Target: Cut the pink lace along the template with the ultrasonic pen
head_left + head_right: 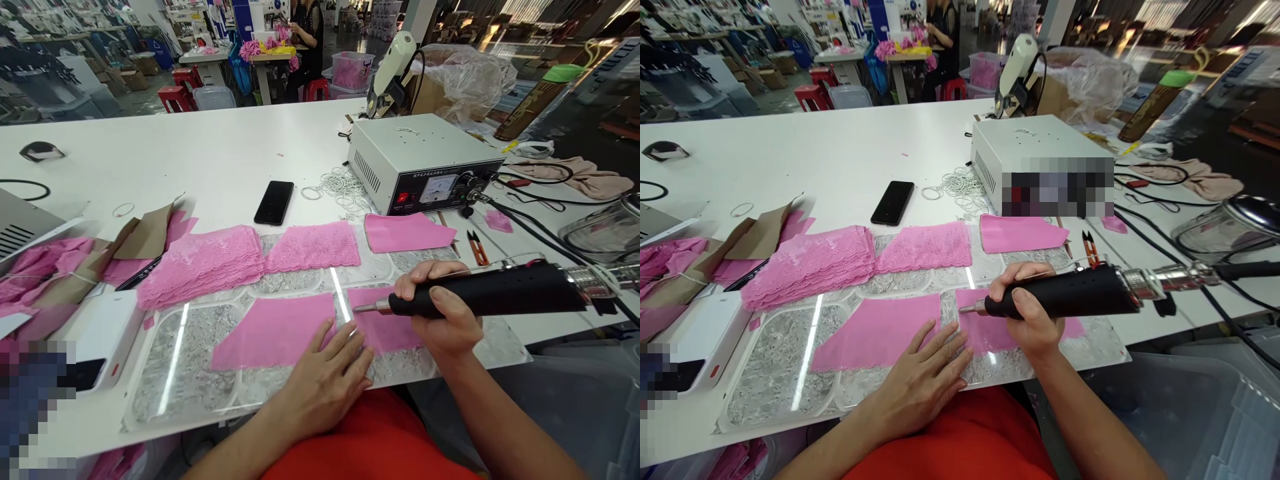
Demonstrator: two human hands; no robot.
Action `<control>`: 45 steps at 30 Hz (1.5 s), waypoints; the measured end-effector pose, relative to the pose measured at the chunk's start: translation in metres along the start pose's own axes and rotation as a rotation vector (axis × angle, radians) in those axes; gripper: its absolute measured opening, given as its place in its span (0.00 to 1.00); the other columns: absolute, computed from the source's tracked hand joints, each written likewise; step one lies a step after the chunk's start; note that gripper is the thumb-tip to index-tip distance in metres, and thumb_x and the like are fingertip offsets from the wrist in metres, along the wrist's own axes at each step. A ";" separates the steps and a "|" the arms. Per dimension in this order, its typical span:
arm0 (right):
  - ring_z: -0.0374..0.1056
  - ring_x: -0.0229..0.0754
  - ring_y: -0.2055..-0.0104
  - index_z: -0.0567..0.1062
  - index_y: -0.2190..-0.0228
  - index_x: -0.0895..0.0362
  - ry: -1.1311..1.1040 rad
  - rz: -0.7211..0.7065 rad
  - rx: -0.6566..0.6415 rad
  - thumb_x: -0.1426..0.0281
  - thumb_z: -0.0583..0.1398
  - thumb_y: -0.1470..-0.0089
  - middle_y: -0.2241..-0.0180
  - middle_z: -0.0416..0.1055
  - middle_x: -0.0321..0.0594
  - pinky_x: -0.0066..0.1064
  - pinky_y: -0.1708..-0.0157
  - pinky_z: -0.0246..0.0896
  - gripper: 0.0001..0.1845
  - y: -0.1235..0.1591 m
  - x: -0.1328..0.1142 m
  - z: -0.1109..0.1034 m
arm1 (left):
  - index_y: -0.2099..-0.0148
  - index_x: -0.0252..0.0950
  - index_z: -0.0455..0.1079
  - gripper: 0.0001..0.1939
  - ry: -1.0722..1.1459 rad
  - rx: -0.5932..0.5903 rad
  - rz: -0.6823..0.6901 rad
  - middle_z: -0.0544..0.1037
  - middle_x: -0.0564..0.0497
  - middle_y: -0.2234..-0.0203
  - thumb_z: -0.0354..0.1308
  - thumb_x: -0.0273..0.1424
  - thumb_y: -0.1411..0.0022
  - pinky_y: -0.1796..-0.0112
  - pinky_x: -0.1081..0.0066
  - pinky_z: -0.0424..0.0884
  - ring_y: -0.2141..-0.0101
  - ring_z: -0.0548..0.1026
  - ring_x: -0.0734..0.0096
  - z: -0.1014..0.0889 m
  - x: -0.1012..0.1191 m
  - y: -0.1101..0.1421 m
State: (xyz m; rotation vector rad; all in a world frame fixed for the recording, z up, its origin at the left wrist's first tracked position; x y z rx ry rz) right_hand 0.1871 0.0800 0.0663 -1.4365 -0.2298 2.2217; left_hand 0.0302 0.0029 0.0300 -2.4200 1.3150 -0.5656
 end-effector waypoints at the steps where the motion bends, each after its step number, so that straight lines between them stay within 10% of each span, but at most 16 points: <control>1: 0.66 0.34 0.77 0.70 0.70 0.54 0.004 0.004 -0.005 0.71 0.60 0.54 0.72 0.66 0.33 0.33 0.76 0.65 0.05 0.000 0.000 0.001 | 0.47 0.32 0.68 0.15 0.000 0.002 0.003 0.75 0.46 0.50 0.51 0.32 0.32 0.40 0.53 0.57 0.44 0.67 0.59 0.000 0.000 0.000; 29: 0.65 0.35 0.79 0.71 0.70 0.54 -0.033 0.078 -0.068 0.69 0.61 0.54 0.74 0.66 0.34 0.32 0.78 0.63 0.05 0.020 -0.014 -0.004 | 0.51 0.34 0.70 0.12 0.034 -0.029 0.058 0.77 0.46 0.53 0.50 0.32 0.32 0.44 0.61 0.64 0.45 0.69 0.63 -0.011 0.009 0.003; 45: 0.64 0.34 0.78 0.67 0.72 0.54 0.098 -0.117 0.245 0.71 0.59 0.59 0.72 0.64 0.31 0.34 0.73 0.62 0.07 -0.012 -0.017 -0.039 | 0.43 0.37 0.66 0.17 -0.092 -0.062 -0.129 0.71 0.43 0.45 0.49 0.35 0.31 0.43 0.47 0.59 0.41 0.63 0.54 0.004 -0.025 -0.012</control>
Point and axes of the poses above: each hand's wrist, its own y-axis away from the middle knuckle, its own z-axis out of the palm, x = y × z, the point moved 8 cm from there along -y, towards the middle knuckle
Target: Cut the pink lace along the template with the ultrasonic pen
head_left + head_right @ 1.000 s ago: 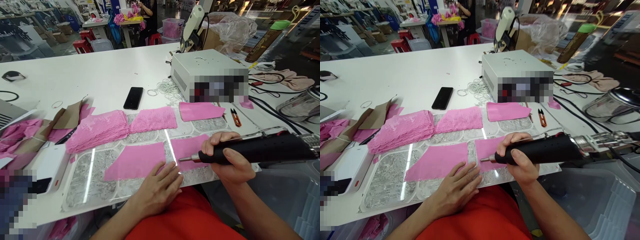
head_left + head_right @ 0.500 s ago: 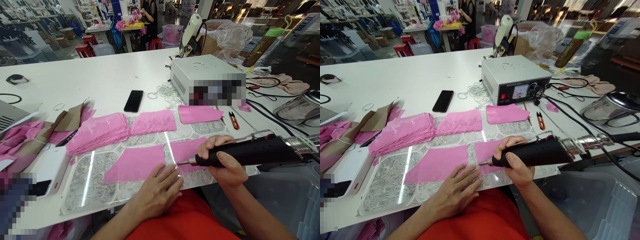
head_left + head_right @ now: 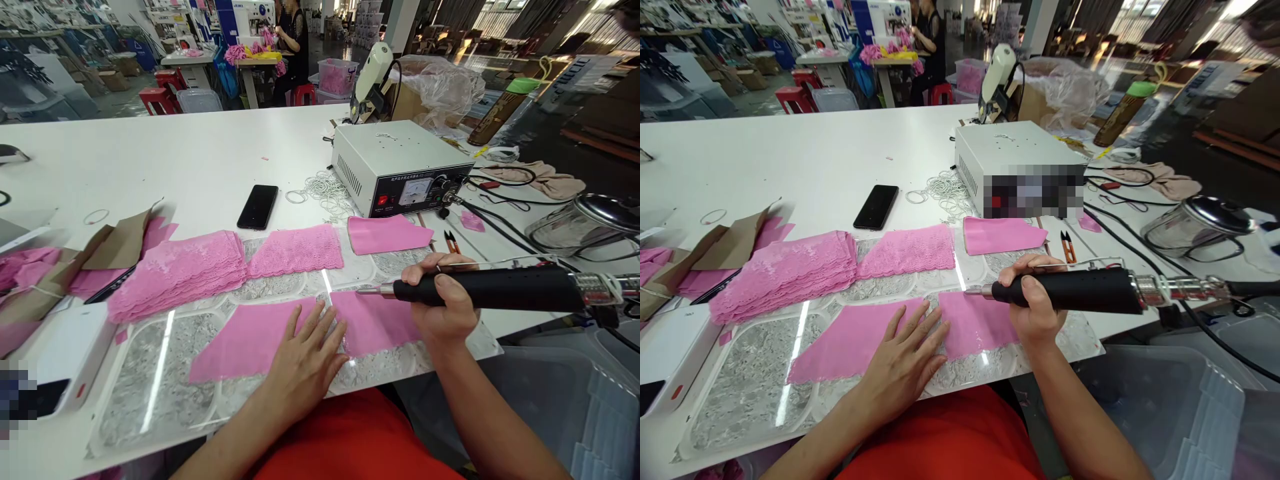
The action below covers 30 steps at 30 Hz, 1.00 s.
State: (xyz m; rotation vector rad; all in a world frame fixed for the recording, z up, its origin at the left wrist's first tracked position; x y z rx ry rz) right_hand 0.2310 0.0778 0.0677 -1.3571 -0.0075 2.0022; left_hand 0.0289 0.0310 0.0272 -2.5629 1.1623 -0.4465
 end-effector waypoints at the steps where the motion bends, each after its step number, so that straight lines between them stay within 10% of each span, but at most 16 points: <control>1: 0.64 0.34 0.78 0.68 0.72 0.54 -0.003 0.000 -0.008 0.71 0.59 0.59 0.72 0.64 0.31 0.34 0.73 0.62 0.07 0.000 0.000 0.001 | 0.43 0.37 0.65 0.17 0.000 0.001 -0.001 0.71 0.44 0.45 0.49 0.35 0.31 0.42 0.47 0.58 0.41 0.63 0.54 0.000 0.000 0.000; 14: 0.66 0.36 0.77 0.68 0.71 0.54 -0.004 0.005 -0.084 0.72 0.60 0.56 0.72 0.65 0.32 0.35 0.72 0.63 0.06 -0.001 0.003 0.009 | 0.43 0.36 0.65 0.17 0.000 0.020 0.000 0.72 0.44 0.46 0.49 0.33 0.31 0.40 0.47 0.52 0.41 0.63 0.55 0.001 -0.002 0.001; 30: 0.64 0.33 0.78 0.66 0.72 0.54 0.024 -0.022 0.093 0.71 0.59 0.59 0.72 0.63 0.31 0.32 0.73 0.62 0.08 -0.014 -0.007 -0.033 | 0.42 0.38 0.66 0.17 -0.013 0.039 0.058 0.71 0.46 0.45 0.49 0.30 0.32 0.38 0.48 0.44 0.40 0.62 0.57 -0.002 0.002 -0.003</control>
Point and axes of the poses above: each hand's wrist, its own y-axis away from the middle knuckle, its own z-axis out of the palm, x = y × z, the point moved 8 cm from there along -y, towards the middle knuckle
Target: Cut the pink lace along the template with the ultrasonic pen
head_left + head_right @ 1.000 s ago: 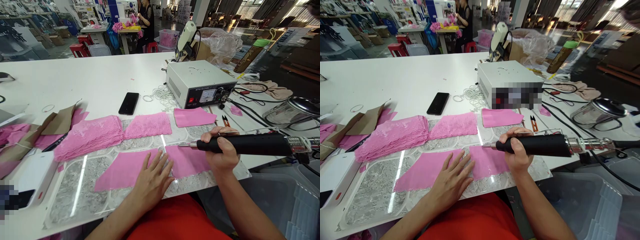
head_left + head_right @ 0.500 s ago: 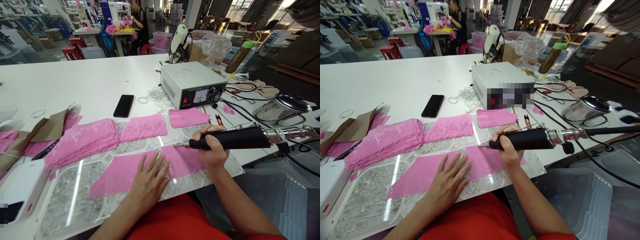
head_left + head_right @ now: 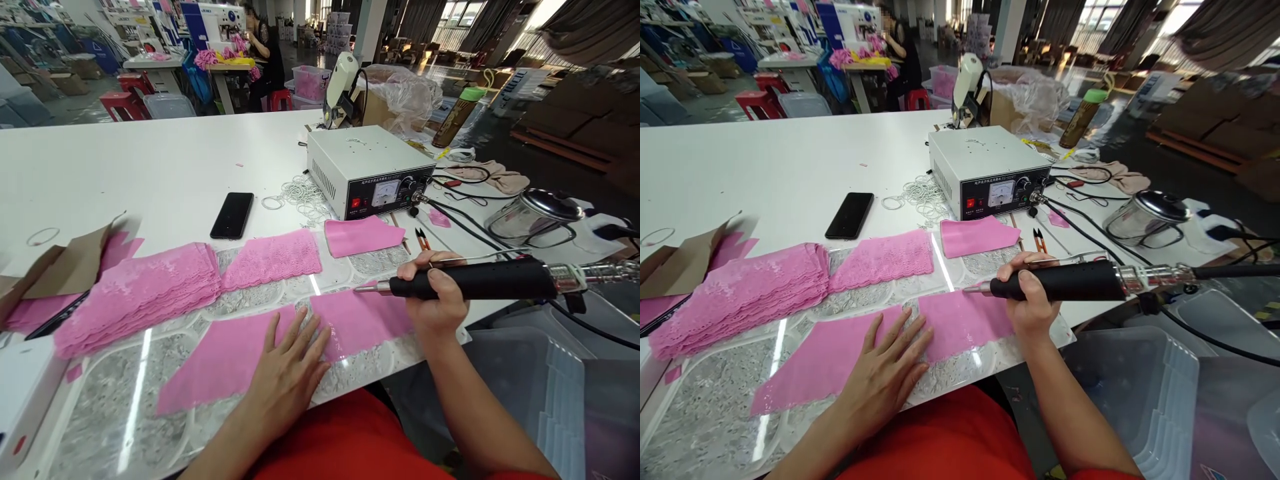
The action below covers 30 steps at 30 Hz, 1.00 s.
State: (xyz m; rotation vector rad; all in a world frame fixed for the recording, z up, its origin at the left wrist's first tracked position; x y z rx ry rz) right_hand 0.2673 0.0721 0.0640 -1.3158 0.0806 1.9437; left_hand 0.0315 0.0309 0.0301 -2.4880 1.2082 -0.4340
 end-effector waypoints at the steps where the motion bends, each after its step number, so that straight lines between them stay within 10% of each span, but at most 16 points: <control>1: 0.64 0.34 0.78 0.66 0.72 0.54 -0.001 -0.008 -0.003 0.71 0.59 0.59 0.72 0.63 0.31 0.32 0.73 0.62 0.08 -0.001 -0.001 0.000 | 0.42 0.38 0.66 0.17 -0.004 0.001 -0.002 0.72 0.46 0.46 0.49 0.30 0.32 0.37 0.48 0.43 0.40 0.62 0.57 0.000 0.000 0.000; 21: 0.65 0.35 0.78 0.67 0.73 0.55 0.019 -0.044 -0.052 0.71 0.60 0.58 0.73 0.65 0.31 0.33 0.73 0.63 0.07 -0.003 0.000 0.003 | 0.44 0.39 0.68 0.17 0.035 0.034 -0.058 0.73 0.50 0.46 0.49 0.37 0.31 0.36 0.54 0.37 0.41 0.63 0.59 -0.001 -0.002 -0.001; 30: 0.64 0.34 0.79 0.68 0.75 0.56 0.021 -0.144 0.125 0.73 0.59 0.61 0.75 0.65 0.31 0.31 0.75 0.60 0.05 -0.022 -0.017 -0.031 | 0.43 0.41 0.68 0.17 0.079 0.064 -0.090 0.73 0.52 0.46 0.49 0.38 0.31 0.36 0.55 0.38 0.41 0.64 0.60 0.002 -0.005 0.000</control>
Point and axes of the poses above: each hand's wrist, its own y-axis away from the middle knuckle, its own z-axis out of the palm, x = y × z, the point moved 8 cm from there along -y, towards the middle knuckle
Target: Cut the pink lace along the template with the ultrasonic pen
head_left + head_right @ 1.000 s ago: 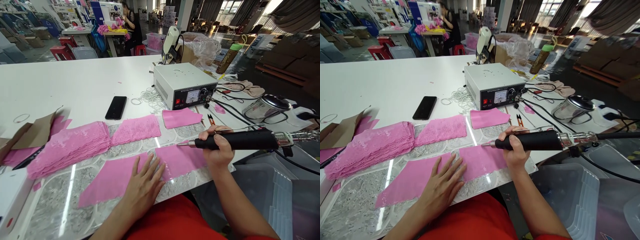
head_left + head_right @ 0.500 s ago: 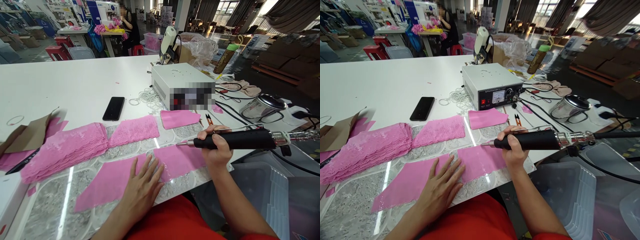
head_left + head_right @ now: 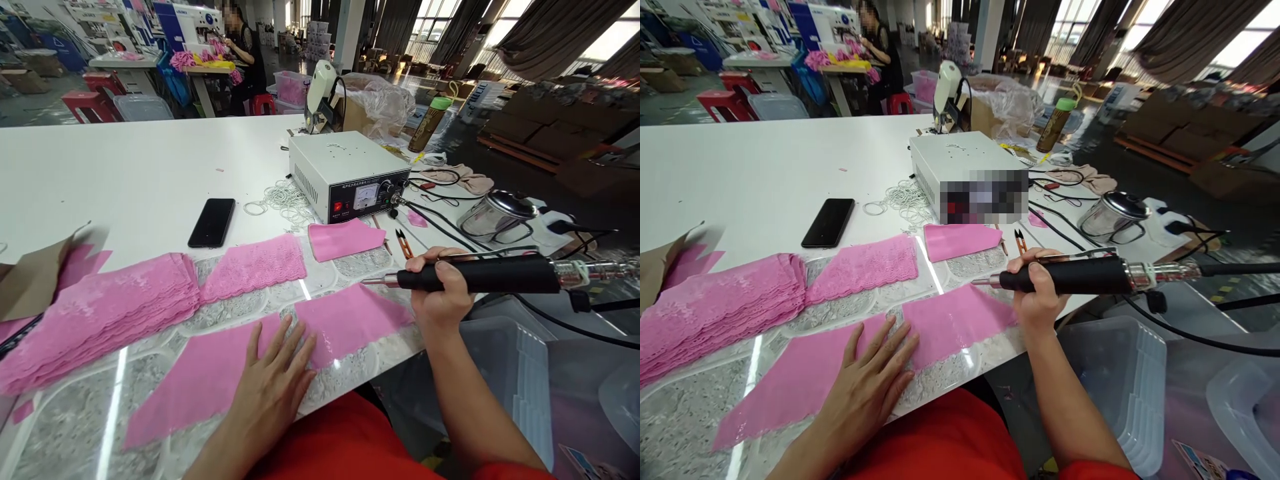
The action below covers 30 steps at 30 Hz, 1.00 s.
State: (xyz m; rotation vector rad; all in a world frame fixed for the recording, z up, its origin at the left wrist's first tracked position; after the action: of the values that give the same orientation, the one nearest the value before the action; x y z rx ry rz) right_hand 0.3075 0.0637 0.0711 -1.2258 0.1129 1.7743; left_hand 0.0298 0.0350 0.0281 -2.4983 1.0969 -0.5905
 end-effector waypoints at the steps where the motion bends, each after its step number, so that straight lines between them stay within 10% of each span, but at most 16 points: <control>1: 0.64 0.34 0.80 0.68 0.75 0.56 0.008 -0.005 0.002 0.73 0.59 0.61 0.75 0.65 0.31 0.31 0.75 0.61 0.05 -0.001 0.000 -0.002 | 0.43 0.41 0.68 0.18 0.003 -0.001 -0.002 0.73 0.52 0.46 0.49 0.38 0.31 0.36 0.54 0.38 0.41 0.64 0.59 0.000 0.000 0.000; 19: 0.66 0.35 0.78 0.68 0.73 0.55 -0.003 0.009 -0.077 0.74 0.60 0.58 0.74 0.66 0.31 0.32 0.74 0.62 0.06 -0.001 0.003 0.008 | 0.42 0.39 0.67 0.18 -0.127 -0.048 0.137 0.71 0.49 0.44 0.48 0.33 0.31 0.37 0.52 0.38 0.42 0.65 0.55 0.000 0.002 -0.002; 30: 0.63 0.33 0.80 0.68 0.75 0.56 0.055 0.020 0.081 0.73 0.59 0.62 0.75 0.66 0.31 0.29 0.78 0.59 0.06 -0.008 -0.032 -0.055 | 0.44 0.41 0.69 0.17 0.034 0.064 0.069 0.74 0.47 0.47 0.47 0.35 0.31 0.39 0.48 0.44 0.42 0.65 0.54 -0.002 0.001 -0.002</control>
State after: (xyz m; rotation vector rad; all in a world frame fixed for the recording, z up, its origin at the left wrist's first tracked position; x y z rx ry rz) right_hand 0.3530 0.0184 0.0717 -1.2192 0.2280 1.7370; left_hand 0.0309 0.0357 0.0309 -2.3943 1.1525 -0.6401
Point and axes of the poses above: each hand's wrist, its own y-axis away from the middle knuckle, its own z-axis out of the palm, x = y × z, the point moved 8 cm from there along -y, towards the middle knuckle
